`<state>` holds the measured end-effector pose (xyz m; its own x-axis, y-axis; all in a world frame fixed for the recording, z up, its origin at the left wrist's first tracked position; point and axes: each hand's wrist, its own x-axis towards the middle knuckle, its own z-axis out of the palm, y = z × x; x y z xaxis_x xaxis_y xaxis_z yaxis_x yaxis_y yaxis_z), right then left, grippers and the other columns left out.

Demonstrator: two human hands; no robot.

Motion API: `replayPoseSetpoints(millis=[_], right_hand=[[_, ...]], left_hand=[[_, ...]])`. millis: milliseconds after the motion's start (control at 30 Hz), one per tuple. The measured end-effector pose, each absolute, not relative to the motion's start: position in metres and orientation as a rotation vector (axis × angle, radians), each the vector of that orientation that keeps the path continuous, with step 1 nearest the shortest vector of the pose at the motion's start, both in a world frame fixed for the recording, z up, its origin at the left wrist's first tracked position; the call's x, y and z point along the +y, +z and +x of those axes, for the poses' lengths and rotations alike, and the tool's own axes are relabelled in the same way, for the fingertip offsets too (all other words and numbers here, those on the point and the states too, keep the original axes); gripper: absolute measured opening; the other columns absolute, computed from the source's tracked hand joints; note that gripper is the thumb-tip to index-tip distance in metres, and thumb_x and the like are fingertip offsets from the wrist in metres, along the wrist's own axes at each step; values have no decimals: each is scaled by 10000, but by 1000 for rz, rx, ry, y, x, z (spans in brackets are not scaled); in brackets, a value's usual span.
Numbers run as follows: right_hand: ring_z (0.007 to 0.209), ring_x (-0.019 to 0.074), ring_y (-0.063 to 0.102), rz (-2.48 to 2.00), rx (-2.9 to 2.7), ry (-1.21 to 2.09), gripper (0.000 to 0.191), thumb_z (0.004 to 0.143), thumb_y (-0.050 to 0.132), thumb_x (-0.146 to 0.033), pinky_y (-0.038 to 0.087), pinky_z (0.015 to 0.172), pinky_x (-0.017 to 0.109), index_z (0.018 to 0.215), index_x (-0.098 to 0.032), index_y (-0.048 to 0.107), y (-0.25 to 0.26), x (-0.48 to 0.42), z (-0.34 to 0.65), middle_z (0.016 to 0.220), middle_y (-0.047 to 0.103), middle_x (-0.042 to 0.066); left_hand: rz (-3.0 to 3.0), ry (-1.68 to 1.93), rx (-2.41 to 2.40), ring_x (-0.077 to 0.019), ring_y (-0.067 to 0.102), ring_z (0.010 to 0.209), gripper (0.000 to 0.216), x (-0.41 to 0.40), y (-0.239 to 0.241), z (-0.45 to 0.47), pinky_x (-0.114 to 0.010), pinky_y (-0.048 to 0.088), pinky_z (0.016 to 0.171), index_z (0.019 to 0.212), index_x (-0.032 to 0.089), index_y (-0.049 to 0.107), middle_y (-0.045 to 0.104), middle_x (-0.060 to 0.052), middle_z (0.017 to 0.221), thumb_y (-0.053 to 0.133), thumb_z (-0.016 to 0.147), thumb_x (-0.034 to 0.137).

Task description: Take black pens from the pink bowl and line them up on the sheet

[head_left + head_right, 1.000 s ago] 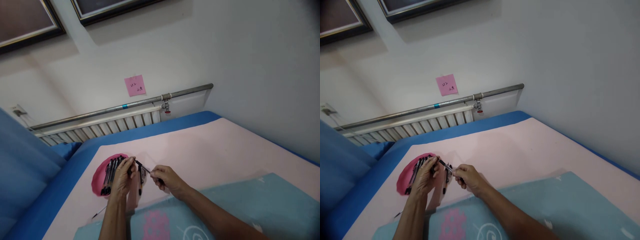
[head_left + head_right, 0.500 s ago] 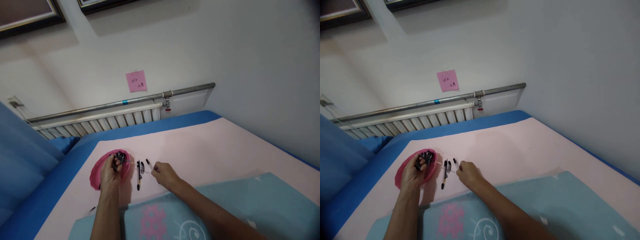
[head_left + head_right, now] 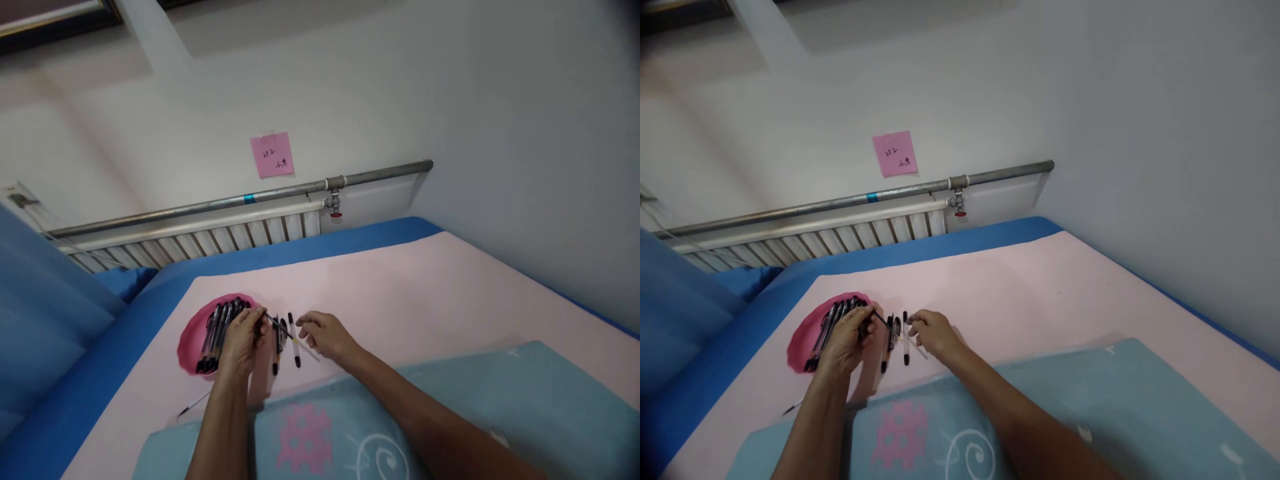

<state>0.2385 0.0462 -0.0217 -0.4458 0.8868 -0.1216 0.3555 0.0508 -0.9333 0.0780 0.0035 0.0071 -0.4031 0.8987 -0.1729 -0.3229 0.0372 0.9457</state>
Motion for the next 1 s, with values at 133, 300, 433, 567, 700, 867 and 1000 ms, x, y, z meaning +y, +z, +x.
replayPoseSetpoints(millis=[133, 300, 433, 567, 700, 867, 1000], right_hand=[[413, 52, 390, -1067, -1783, 1630, 202, 738, 503, -281, 258, 387, 179, 811, -160, 647, -14, 41, 242, 620, 588, -13], [440, 68, 434, -1165, -1807, 1535, 147, 689, 518, -170, 319, 438, 186, 776, -167, 637, -14, 38, 243, 507, 504, -45], [494, 97, 491, -1397, -1827, 1311, 149, 673, 532, -154, 332, 465, 202, 802, -166, 604, -25, 50, 248, 555, 534, -16], [569, 122, 513, -1474, -1914, 1116, 130, 657, 558, -156, 327, 515, 221, 775, -168, 610, -36, 58, 246, 645, 583, 24], [649, 137, 536, -1408, -2002, 1027, 103, 678, 555, -164, 346, 576, 227, 751, -174, 626, -39, 55, 240, 709, 611, 38], [631, 126, 545, -1312, -2016, 1023, 147, 760, 482, -180, 372, 590, 223, 785, -190, 627, -27, 52, 241, 680, 612, 13], [697, 120, 554, -1145, -1941, 972, 171, 787, 438, -166, 397, 648, 217, 789, -181, 609, -11, 43, 244, 731, 613, 8]], left_hand=[[735, 1480, 1370, -46, 386, 371, 295, 4, 6, 91, -150, 195, 319, 650, 133, 545, 515, 31, 510, 718, 540, 345], [836, 1415, 1473, -62, 377, 365, 267, 6, 1, 100, -178, 197, 350, 602, 142, 551, 499, 28, 477, 665, 601, 383], [906, 1393, 1659, -79, 377, 381, 129, 5, -3, 91, -199, 209, 400, 560, 154, 576, 507, 28, 465, 661, 607, 240], [958, 1323, 1787, -98, 368, 399, 210, 6, -9, 86, -217, 189, 442, 408, 167, 532, 445, 28, 372, 656, 535, 56], [943, 1280, 1787, -94, 338, 371, 255, 8, -13, 85, -222, 171, 437, 376, 174, 513, 417, 31, 335, 629, 537, 14], [805, 1280, 1609, -87, 378, 340, 131, 4, -5, 93, -195, 204, 367, 522, 162, 572, 502, 14, 409, 620, 643, 174], [637, 1276, 1375, -121, 537, 452, 128, 0, 5, 110, -215, 394, 417, 722, 132, 620, 621, -57, 593, 572, 713, 250]])
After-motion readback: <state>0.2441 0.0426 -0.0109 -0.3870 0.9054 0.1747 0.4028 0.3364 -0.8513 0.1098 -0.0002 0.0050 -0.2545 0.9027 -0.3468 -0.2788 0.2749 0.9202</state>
